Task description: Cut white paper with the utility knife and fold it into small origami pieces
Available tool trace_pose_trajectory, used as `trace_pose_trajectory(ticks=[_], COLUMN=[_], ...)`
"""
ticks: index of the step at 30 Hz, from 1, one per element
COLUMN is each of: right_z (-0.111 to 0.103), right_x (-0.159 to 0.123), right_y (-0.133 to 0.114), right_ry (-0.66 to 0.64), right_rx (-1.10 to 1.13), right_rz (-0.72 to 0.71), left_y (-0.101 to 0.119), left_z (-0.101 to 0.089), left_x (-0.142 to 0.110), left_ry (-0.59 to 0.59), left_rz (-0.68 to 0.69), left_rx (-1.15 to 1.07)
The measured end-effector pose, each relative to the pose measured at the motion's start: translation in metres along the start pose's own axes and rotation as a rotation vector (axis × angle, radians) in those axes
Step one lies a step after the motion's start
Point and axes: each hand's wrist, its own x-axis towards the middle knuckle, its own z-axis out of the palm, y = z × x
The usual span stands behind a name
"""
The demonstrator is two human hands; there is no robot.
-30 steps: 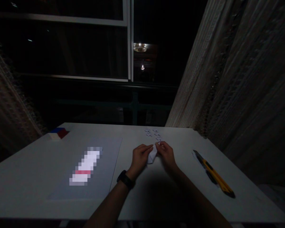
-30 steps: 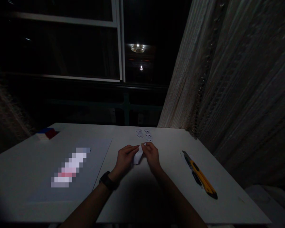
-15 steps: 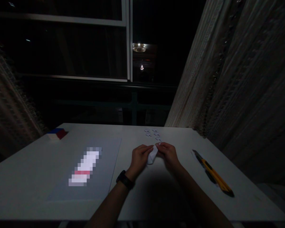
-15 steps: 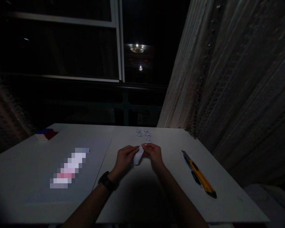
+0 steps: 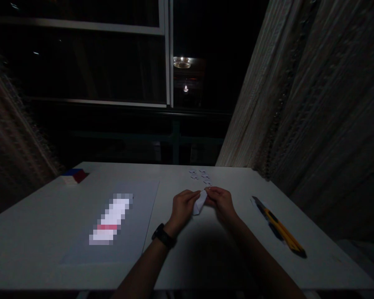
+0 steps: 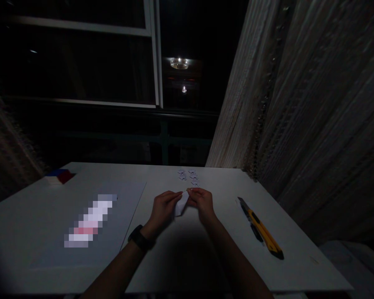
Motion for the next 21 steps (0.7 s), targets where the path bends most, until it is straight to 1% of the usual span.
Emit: trace_pose_trajectory(ticks=[3, 7, 12, 21], right_z=[0.0003, -0.0004, -0.0019, -0.0036], right_x=[-0.0005, 0.0005, 0.0026, 0.0030], right_y=[0.0000, -0.0002, 0.0008, -0.0011], right_ry=[0.018, 0.009, 0.003, -0.007], right_rx=[-0.019, -0.038, -0.045, -0.006], right_rz=[-0.005, 0.001, 0.008, 0.043], left_y=[-0.0011, -0.0019, -0.0028, -0.0019], left_z=[0.0001, -0.0007, -0.0010, -0.0016], left_x=[-0.0001, -0.0006, -0.0006, 0.0001], left_ry=[-0.003, -0.016, -0.003, -0.018], left_rz=[0.001, -0.020, -0.036, -0.006], left_rx=[0.018, 0.027, 0.014, 0.067])
